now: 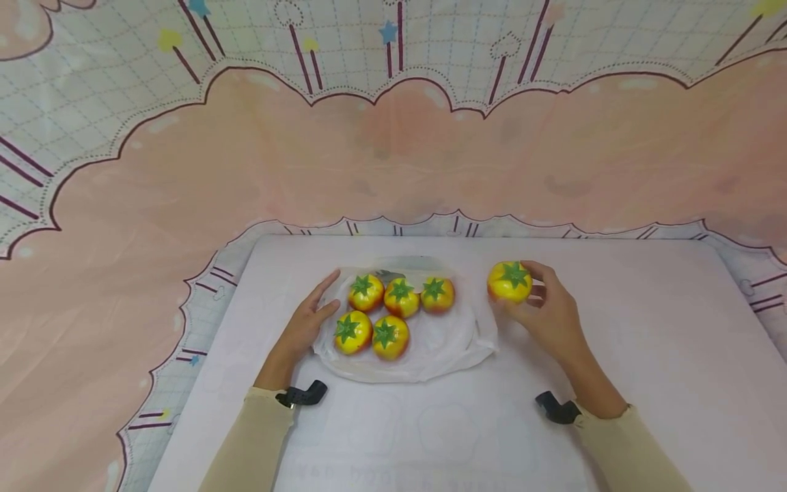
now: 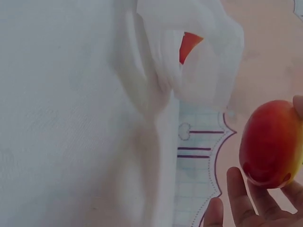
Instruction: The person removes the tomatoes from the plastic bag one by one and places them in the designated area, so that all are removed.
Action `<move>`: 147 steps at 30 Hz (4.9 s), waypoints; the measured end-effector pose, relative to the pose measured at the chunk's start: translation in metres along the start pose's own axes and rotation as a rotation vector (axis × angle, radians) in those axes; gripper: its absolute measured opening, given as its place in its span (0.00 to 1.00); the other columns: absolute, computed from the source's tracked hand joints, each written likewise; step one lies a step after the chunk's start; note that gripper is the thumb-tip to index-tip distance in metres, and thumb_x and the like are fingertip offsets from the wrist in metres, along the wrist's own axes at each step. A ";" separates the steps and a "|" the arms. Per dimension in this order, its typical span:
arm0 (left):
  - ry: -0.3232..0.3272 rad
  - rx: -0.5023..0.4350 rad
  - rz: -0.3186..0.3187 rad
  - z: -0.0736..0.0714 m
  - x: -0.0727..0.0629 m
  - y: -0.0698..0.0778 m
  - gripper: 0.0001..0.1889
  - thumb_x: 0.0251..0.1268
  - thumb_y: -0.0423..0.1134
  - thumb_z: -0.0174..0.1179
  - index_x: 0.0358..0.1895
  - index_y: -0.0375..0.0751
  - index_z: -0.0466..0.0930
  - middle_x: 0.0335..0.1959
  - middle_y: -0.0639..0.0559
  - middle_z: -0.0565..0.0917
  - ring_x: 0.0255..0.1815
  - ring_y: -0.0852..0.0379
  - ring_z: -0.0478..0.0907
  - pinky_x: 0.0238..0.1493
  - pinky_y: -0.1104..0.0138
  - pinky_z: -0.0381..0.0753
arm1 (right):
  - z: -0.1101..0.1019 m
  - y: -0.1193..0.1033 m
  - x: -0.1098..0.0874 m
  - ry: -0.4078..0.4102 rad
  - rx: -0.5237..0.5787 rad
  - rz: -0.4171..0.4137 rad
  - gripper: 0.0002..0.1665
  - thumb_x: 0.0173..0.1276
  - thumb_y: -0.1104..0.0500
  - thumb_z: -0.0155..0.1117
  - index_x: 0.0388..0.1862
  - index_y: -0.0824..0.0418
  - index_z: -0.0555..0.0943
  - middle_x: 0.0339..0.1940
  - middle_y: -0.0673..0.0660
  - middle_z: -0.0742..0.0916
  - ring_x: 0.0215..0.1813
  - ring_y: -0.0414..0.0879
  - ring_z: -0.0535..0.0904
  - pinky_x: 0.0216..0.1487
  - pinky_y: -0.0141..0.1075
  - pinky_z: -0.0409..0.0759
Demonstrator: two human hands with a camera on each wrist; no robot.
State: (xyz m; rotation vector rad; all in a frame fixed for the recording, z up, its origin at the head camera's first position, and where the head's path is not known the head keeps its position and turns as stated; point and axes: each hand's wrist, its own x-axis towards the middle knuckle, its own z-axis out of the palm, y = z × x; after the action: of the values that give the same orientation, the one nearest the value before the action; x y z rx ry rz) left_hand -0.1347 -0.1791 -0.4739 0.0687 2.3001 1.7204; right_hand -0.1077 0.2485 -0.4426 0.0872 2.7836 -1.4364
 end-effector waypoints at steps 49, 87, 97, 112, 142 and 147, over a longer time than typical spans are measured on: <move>0.006 0.012 0.006 0.001 -0.002 0.003 0.31 0.79 0.42 0.53 0.80 0.64 0.59 0.84 0.59 0.53 0.86 0.52 0.43 0.85 0.45 0.40 | 0.010 0.036 0.028 -0.141 0.066 0.190 0.61 0.62 0.37 0.74 0.84 0.52 0.52 0.83 0.67 0.59 0.77 0.70 0.61 0.72 0.69 0.66; 0.005 0.004 0.012 0.001 -0.003 0.003 0.31 0.79 0.41 0.54 0.81 0.62 0.59 0.84 0.58 0.54 0.86 0.51 0.43 0.85 0.45 0.40 | 0.007 0.043 0.028 -0.192 0.112 0.210 0.62 0.61 0.41 0.76 0.84 0.52 0.50 0.81 0.72 0.61 0.79 0.71 0.57 0.74 0.71 0.59; 0.004 0.006 0.007 0.002 -0.003 0.004 0.31 0.79 0.41 0.54 0.80 0.64 0.58 0.84 0.59 0.53 0.86 0.51 0.44 0.85 0.46 0.41 | 0.005 0.046 0.029 -0.190 0.138 0.199 0.63 0.62 0.42 0.76 0.85 0.50 0.49 0.80 0.72 0.63 0.78 0.69 0.61 0.75 0.69 0.62; 0.001 0.009 -0.018 0.001 -0.002 0.004 0.31 0.78 0.43 0.54 0.80 0.66 0.58 0.84 0.60 0.53 0.86 0.52 0.43 0.85 0.46 0.40 | -0.003 0.040 0.025 -0.202 0.143 0.203 0.61 0.64 0.40 0.74 0.85 0.48 0.48 0.81 0.69 0.62 0.76 0.68 0.64 0.72 0.64 0.69; 0.003 0.008 0.005 0.001 -0.003 0.004 0.31 0.79 0.41 0.54 0.81 0.61 0.58 0.85 0.57 0.53 0.86 0.50 0.43 0.85 0.45 0.40 | -0.003 -0.019 -0.006 -0.062 0.053 0.080 0.47 0.64 0.41 0.74 0.78 0.46 0.66 0.76 0.56 0.74 0.75 0.57 0.68 0.57 0.25 0.81; 0.004 0.012 0.011 0.001 0.001 -0.004 0.32 0.79 0.41 0.54 0.81 0.61 0.58 0.85 0.57 0.53 0.86 0.51 0.43 0.85 0.46 0.40 | 0.005 -0.029 -0.009 -0.073 0.080 0.025 0.43 0.65 0.42 0.73 0.76 0.48 0.69 0.73 0.57 0.76 0.73 0.56 0.70 0.49 0.11 0.73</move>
State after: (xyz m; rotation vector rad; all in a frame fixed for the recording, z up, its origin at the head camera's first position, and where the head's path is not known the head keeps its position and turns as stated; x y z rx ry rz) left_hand -0.1350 -0.1793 -0.4777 0.0798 2.3177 1.7132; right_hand -0.1002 0.2271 -0.4213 0.0678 2.6583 -1.5134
